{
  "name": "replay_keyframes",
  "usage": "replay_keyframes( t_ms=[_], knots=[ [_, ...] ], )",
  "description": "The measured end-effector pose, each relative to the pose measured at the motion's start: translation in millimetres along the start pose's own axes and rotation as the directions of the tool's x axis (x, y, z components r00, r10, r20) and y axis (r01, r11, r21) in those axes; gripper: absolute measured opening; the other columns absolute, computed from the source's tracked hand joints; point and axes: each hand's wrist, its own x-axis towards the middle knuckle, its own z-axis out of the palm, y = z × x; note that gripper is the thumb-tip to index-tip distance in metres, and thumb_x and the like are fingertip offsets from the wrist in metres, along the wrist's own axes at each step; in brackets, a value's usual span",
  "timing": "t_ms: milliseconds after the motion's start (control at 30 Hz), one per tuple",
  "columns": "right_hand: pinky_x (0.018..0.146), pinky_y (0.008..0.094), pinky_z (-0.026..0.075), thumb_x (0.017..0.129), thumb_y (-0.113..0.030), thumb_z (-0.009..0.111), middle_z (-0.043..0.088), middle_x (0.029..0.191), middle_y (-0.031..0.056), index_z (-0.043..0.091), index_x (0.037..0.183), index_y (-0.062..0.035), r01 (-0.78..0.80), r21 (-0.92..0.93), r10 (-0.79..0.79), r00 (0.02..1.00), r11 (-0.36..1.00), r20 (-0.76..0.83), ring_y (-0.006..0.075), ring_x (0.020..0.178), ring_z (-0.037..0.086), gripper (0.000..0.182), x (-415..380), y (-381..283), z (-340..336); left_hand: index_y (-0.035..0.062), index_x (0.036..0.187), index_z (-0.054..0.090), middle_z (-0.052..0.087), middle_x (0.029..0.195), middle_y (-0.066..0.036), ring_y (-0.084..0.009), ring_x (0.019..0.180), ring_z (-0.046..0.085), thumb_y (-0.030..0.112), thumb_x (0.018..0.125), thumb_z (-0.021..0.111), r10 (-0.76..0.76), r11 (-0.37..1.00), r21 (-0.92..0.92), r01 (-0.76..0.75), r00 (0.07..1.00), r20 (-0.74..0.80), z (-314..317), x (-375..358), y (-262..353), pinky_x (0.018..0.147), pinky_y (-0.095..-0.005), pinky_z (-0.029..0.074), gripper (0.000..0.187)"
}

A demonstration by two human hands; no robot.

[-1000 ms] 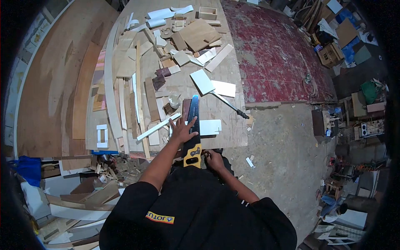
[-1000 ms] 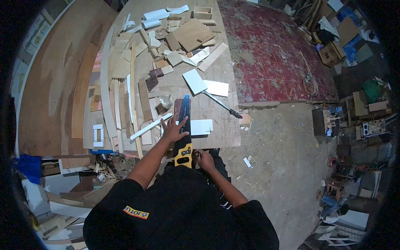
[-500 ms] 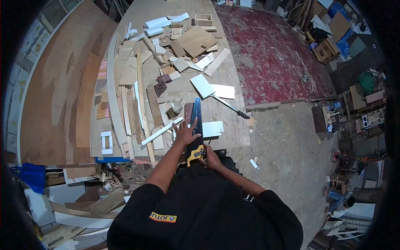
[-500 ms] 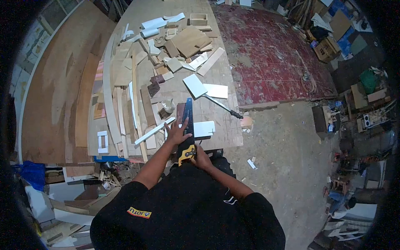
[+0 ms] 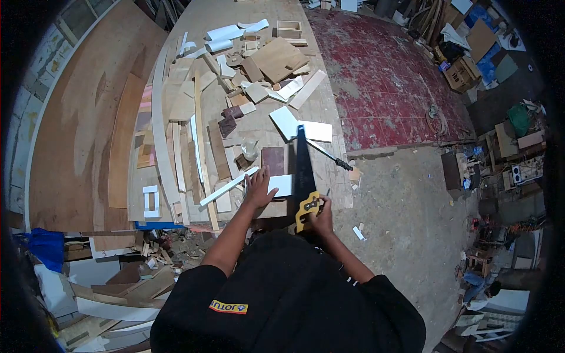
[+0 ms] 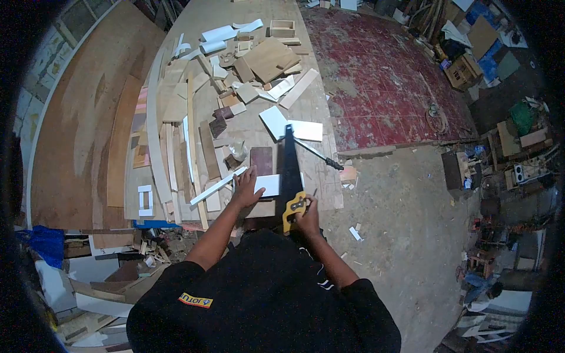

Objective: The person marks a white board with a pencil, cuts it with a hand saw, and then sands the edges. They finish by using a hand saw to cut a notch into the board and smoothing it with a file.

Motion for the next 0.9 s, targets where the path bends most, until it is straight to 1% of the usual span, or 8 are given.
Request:
replay_keyframes(
  t_ms=[200,300,400,433,600,767,833,900],
  knots=[
    [0.092,0.0385,0.054,0.076,0.009,0.059,0.061,0.114,0.0211,0.037,0.134,-0.0031,-0.123,-0.047,0.112,0.977,0.991,-0.179,0.0306,0.105,0.067,0.062,24.6,-26.8,-48.5,0.0105,0.156,0.026,0.024,0.161,-0.016,-0.0376,0.149,0.022,0.052,0.075,0.077,0.038,0.993,0.107,-0.048,0.994,0.099,8.1,-2.4,-4.7,0.113,-0.0768,0.003,0.105],
    [0.094,0.038,0.053,0.074,0.007,0.062,0.06,0.12,0.0211,0.039,0.134,-0.0016,0.069,-0.222,-0.126,0.96,0.973,-0.252,0.0323,0.11,0.065,0.065,55.6,12.5,-60.9,0.0108,0.153,0.032,0.031,0.156,-0.017,-0.0366,0.148,0.025,0.045,0.07,0.083,0.044,0.992,0.113,-0.061,0.989,0.14,0.8,-1.0,-1.3,0.113,-0.0771,0.003,0.103],
    [0.103,0.039,0.047,0.073,0.004,0.065,0.057,0.127,0.0209,0.038,0.139,0.0008,0.036,0.027,-0.032,0.991,0.999,-0.133,0.035,0.119,0.06,0.071,89.4,20.0,-68.1,0.0103,0.15,0.036,0.039,0.149,-0.018,-0.0362,0.144,0.031,0.037,0.065,0.088,0.048,0.997,0.05,-0.053,0.993,0.111,-6.2,-1.7,3.9,0.114,-0.0763,0.005,0.103],
    [0.107,0.0403,0.043,0.074,0.003,0.064,0.057,0.127,0.0218,0.039,0.139,0.0006,0.116,-0.133,-0.134,0.981,0.984,-0.14,0.0361,0.126,0.055,0.069,98.4,9.2,-70.3,0.0103,0.15,0.036,0.039,0.149,-0.018,-0.0362,0.144,0.031,0.037,0.065,0.088,0.041,0.997,0.053,-0.047,0.993,0.111,-7.7,2.1,6.1,0.114,-0.0763,0.005,0.103],
    [0.108,0.0423,0.041,0.074,-0.001,0.066,0.053,0.139,0.0252,0.034,0.145,-0.0027,0.148,-0.24,-0.141,0.989,0.959,0.048,0.0405,0.13,0.051,0.078,157.1,-28.1,-63.4,0.0115,0.15,0.037,0.042,0.147,-0.014,-0.0353,0.141,0.036,0.032,0.063,0.09,-0.034,0.991,0.132,0.014,0.988,0.148,-5.8,2.6,15.5,0.117,-0.0685,0.012,0.105],
    [0.103,0.0396,0.047,0.069,-0.005,0.077,0.055,0.138,0.023,0.033,0.148,-0.0054,0.173,-0.013,-0.166,0.962,0.985,0.217,0.0369,0.125,0.057,0.09,211.8,-43.1,-34.5,0.0123,0.15,0.036,0.041,0.147,-0.016,-0.0371,0.141,0.036,0.026,0.061,0.089,-0.155,0.983,0.121,0.135,0.971,0.181,-11.1,12.6,34.1,0.117,-0.0704,0.011,0.104],
    [0.086,0.0352,0.054,0.074,0.003,0.067,0.051,0.145,0.018,0.028,0.151,-0.0064,0.283,-0.138,-0.229,0.921,0.949,0.315,0.0266,0.096,0.069,0.087,223.1,-53.4,-29.8,0.0076,0.146,0.039,0.043,0.144,-0.019,-0.038,0.138,0.038,0.03,0.068,0.086,-0.186,0.965,0.219,0.142,0.963,0.196,-7.6,14.3,38.1,0.115,-0.0727,0.016,0.094],
    [0.092,0.0366,0.054,0.071,0.002,0.069,0.049,0.146,0.0198,0.028,0.151,-0.0051,0.213,-0.167,-0.134,0.911,0.963,0.39,0.0306,0.105,0.068,0.09,230.2,-60.0,-29.4,0.0082,0.147,0.038,0.043,0.144,-0.019,-0.0379,0.139,0.038,0.029,0.068,0.086,-0.219,0.955,0.241,0.176,0.961,0.168,-3.8,15.7,41.9,0.114,-0.0735,0.015,0.094]
  ],
)
